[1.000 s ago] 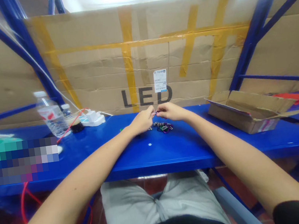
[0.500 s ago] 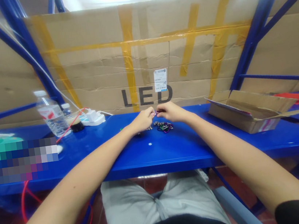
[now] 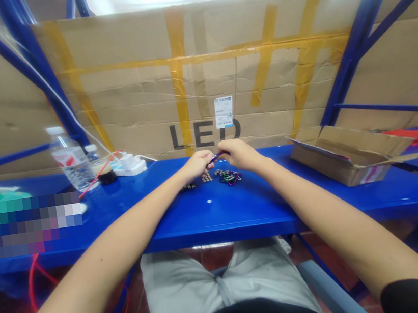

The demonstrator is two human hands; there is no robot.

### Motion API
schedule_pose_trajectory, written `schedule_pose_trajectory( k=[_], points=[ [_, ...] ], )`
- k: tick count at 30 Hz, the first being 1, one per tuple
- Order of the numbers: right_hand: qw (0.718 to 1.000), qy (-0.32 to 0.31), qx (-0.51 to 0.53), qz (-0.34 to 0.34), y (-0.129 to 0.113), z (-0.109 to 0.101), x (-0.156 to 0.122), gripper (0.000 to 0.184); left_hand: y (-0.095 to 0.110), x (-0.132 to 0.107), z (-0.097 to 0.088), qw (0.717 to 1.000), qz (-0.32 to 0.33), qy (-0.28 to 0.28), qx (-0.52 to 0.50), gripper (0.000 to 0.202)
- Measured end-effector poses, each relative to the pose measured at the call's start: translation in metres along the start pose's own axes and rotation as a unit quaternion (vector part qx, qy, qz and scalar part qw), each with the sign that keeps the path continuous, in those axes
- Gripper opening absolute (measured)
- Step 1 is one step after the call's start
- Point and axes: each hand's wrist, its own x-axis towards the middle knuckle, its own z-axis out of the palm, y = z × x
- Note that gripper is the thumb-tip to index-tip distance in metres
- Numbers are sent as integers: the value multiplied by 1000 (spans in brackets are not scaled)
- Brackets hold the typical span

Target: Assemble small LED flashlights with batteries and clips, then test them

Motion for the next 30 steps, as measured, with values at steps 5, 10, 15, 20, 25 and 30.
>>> schedule_pose_trajectory(
  k=[5, 10, 15, 20, 25, 30],
  points=[
    [999, 0, 30, 37, 7, 0, 0, 11, -2, 2, -5, 999, 18, 14, 27, 19],
    [993, 15, 80, 87, 15, 1, 0, 9, -14, 13, -22, 975, 89, 94, 181, 13],
    [992, 3, 84, 95, 16, -1, -1, 8, -25, 25, -35, 895, 117, 106, 417, 18],
    [992, -2, 79, 95, 17, 0, 0, 9, -34, 33, -35, 802, 151, -2, 578, 24],
    [992, -6, 84, 95, 18, 1, 0, 9, -36, 37, -37, 767, 201, -33, 609, 30],
    [991, -9, 86, 97, 16, -1, 0, 10, -31, 36, -36, 752, 203, -42, 626, 32]
  ],
)
